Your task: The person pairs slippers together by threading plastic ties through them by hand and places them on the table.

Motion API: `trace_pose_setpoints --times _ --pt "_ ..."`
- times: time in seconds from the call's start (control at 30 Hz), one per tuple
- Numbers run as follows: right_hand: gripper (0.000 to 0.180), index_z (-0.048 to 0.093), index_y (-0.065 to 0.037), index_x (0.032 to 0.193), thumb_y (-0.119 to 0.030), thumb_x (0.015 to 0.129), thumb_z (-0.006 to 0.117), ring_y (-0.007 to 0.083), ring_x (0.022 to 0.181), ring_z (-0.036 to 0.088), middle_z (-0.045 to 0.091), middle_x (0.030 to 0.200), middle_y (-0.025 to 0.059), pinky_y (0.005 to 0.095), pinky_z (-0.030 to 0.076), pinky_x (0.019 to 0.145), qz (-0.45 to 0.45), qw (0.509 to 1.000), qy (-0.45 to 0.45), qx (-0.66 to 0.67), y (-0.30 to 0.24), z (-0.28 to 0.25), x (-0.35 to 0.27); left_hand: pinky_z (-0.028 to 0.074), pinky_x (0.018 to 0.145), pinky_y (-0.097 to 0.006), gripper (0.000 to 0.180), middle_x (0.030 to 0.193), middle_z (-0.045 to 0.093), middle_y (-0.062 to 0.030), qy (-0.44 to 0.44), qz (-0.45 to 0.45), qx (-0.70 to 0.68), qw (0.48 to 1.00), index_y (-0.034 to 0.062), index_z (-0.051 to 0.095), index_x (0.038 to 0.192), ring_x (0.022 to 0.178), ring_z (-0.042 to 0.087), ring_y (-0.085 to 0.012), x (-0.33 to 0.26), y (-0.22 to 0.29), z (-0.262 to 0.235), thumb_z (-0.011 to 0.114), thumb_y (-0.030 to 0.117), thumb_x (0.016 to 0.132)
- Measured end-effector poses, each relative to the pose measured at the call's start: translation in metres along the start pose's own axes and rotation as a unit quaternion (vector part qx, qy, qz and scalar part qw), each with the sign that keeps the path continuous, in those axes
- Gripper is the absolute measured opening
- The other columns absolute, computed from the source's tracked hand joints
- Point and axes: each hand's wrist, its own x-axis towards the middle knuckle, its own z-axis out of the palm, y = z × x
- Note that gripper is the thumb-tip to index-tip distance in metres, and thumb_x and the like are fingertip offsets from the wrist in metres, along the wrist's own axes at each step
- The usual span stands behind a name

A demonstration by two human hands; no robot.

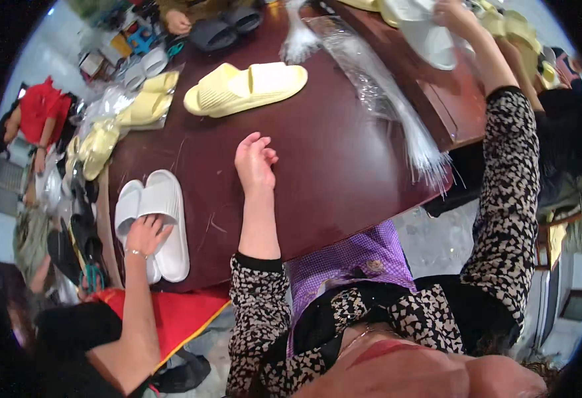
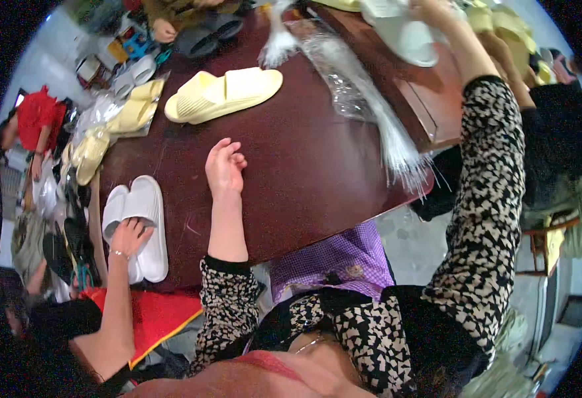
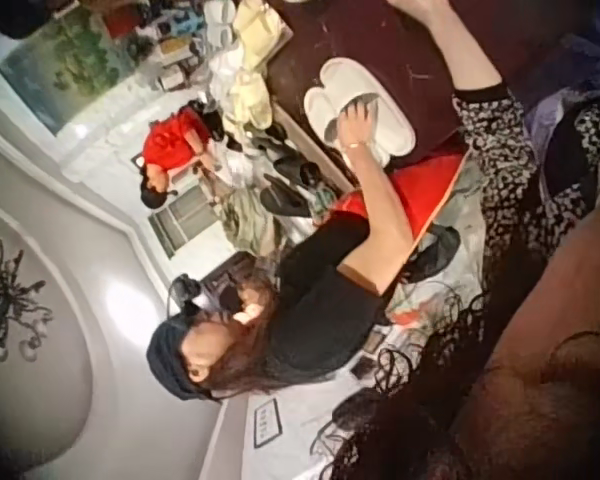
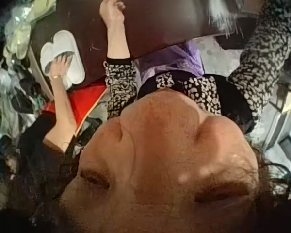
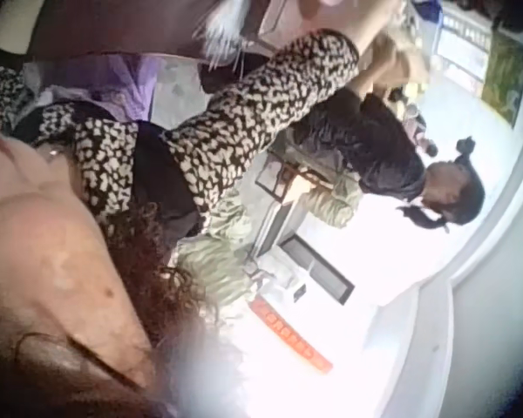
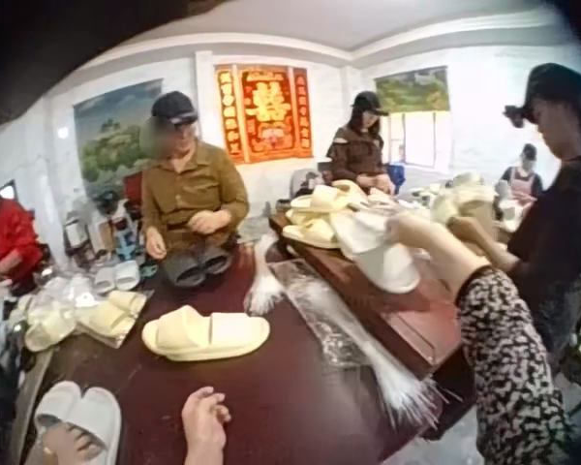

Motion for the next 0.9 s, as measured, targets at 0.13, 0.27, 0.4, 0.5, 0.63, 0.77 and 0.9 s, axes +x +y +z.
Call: trace_pose_setpoints --times 0.13,0.27,0.4,0.5,0.63,0.77,0.9 --pt "0.022 0.066 -0.011 0.102 -0.018 0.083 0.057 0.0272 0.091 0.061 0.063 0.098 0.0123 0.038 0.047 0.076 0.124 0.935 0.333 0.02 0.026 0.012 -0.022 0.043 0.047 -0.026 0.02 0.077 0.061 -0.0077 -0.024 -0.007 -0.001 1.0 0.0041 0.052 0.099 0.052 0.054 -0.0123 -0.007 0.0 0.013 0.055 -0.001 0.08" --pt "0.029 0.065 -0.006 0.105 -0.025 0.085 0.058 0.0239 0.093 0.062 0.066 0.1 0.0138 0.0347 0.048 0.08 0.116 0.907 0.284 0.287 -0.016 0.018 0.01 0.042 0.047 -0.026 0.019 0.076 0.061 -0.0067 -0.024 -0.009 0.01 1.0 0.0045 0.051 0.098 0.051 0.054 -0.0116 -0.02 0.008 0.027 0.055 -0.001 0.08" --pt "0.03 0.065 -0.001 0.103 -0.024 0.083 0.064 0.0182 0.084 0.062 0.067 0.097 0.0081 0.0308 0.049 0.079 -0.105 0.901 0.15 0.394 -0.108 0.022 0.045 0.042 0.047 -0.026 0.02 0.077 0.061 -0.0073 -0.012 -0.009 -0.019 1.0 0.0045 0.051 0.099 0.052 0.054 -0.0117 -0.038 0.006 0.039 0.055 -0.001 0.081" --pt "0.048 0.054 0.002 0.122 -0.025 0.083 0.062 0.0146 0.075 0.061 0.065 0.091 0.012 0.0283 0.05 0.059 -0.025 0.844 -0.01 0.535 -0.193 0.012 0.044 0.042 0.047 -0.026 0.02 0.079 0.061 -0.0079 -0.003 -0.006 -0.022 1.0 0.0045 0.051 0.099 0.052 0.054 -0.0118 -0.056 0.015 0.051 0.054 -0.001 0.081" --pt "0.062 0.05 0.005 0.124 -0.032 0.077 0.067 0.018 0.073 0.064 0.065 0.091 0.0157 0.0294 0.052 0.058 0.081 0.784 -0.02 0.615 -0.245 0.021 0.054 0.042 0.046 -0.025 0.021 0.08 0.06 -0.0069 0.003 -0.012 -0.035 0.999 0.0046 0.05 0.1 0.051 0.053 -0.0107 -0.078 0.012 0.074 0.053 -0.001 0.08" --pt "0.073 0.049 0.007 0.123 -0.04 0.072 0.07 0.0275 0.076 0.065 0.064 0.091 0.0208 0.0335 0.054 0.066 0.114 0.898 0.096 0.414 -0.247 0.028 0.057 0.043 0.047 -0.026 0.021 0.082 0.06 -0.0082 -0.009 -0.015 -0.047 0.999 0.0048 0.051 0.101 0.052 0.053 -0.0116 -0.088 0.008 0.09 0.052 -0.001 0.081" --pt "0.08 0.048 0.004 0.125 -0.047 0.068 0.071 0.0361 0.093 0.062 0.06 0.105 0.0251 0.038 0.051 0.082 0.162 0.855 0.029 0.491 -0.251 0.023 0.059 0.043 0.048 -0.027 0.02 0.083 0.061 -0.0094 -0.019 -0.013 -0.056 0.998 0.0049 0.051 0.101 0.053 0.053 -0.0126 -0.091 0.006 0.091 0.052 -0.001 0.082"
